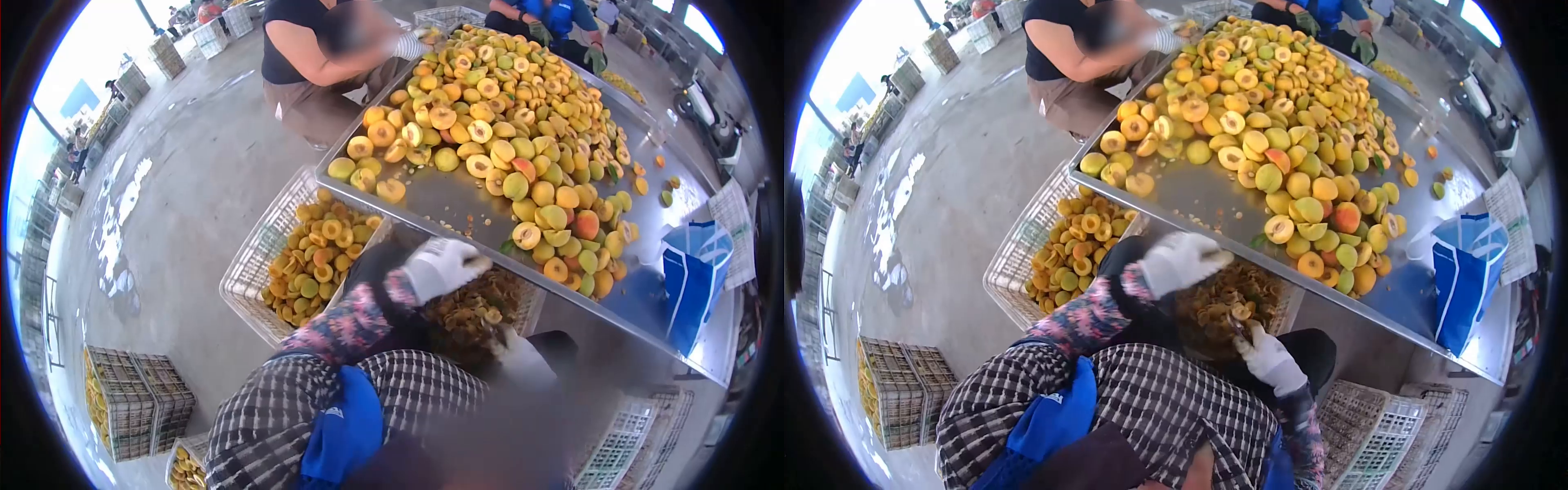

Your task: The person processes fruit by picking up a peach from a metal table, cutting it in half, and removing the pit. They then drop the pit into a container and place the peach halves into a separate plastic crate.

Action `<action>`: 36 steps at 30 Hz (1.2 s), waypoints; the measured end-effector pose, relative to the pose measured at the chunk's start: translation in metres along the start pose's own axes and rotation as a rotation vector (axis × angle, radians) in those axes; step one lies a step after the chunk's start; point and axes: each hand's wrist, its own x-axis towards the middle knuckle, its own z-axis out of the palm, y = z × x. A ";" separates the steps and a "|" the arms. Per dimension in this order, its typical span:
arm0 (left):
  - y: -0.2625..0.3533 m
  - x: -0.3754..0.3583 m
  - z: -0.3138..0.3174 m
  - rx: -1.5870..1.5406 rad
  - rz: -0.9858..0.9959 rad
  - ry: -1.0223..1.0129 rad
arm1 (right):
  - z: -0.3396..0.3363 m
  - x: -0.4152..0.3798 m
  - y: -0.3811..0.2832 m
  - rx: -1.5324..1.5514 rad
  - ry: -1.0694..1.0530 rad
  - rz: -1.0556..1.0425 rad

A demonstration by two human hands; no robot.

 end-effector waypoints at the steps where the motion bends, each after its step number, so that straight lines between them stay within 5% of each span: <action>1: -0.016 -0.006 -0.014 0.092 -0.044 0.035 | 0.002 -0.009 -0.004 -0.285 0.076 -0.026; 2: -0.041 -0.011 -0.027 0.219 -0.097 0.151 | 0.003 -0.016 -0.005 -0.568 0.155 -0.054; 5: -0.081 -0.033 -0.090 0.487 -0.297 0.255 | 0.000 -0.017 -0.002 -0.571 0.091 -0.198; 6: -0.126 -0.029 -0.090 0.770 -0.206 0.447 | -0.001 -0.015 -0.005 -0.567 0.058 -0.163; 10: -0.158 0.038 -0.128 0.342 -0.086 0.543 | 0.004 0.005 -0.004 -0.555 0.072 -0.161; 14: -0.222 0.134 -0.123 0.456 0.252 0.411 | 0.000 0.012 -0.019 -0.519 0.042 -0.226; 16: -0.226 0.159 -0.123 0.510 0.056 0.111 | 0.003 0.013 -0.016 -0.517 0.031 -0.175; 24: -0.166 0.153 -0.125 0.768 -0.388 -0.147 | 0.001 0.000 -0.022 -0.448 -0.027 -0.132; 26: -0.162 0.145 -0.133 0.551 -0.380 -0.141 | 0.002 -0.001 -0.025 -0.434 0.045 -0.190; 29: -0.167 0.144 -0.112 0.130 -0.350 0.353 | -0.001 0.001 -0.031 -0.386 0.103 -0.223; 32: -0.098 0.107 -0.089 -1.196 -0.113 0.171 | 0.001 0.011 -0.028 -0.266 0.331 -0.545; 36: -0.032 0.070 -0.040 -1.625 -0.168 -0.065 | -0.011 0.005 -0.085 -0.165 0.490 -0.600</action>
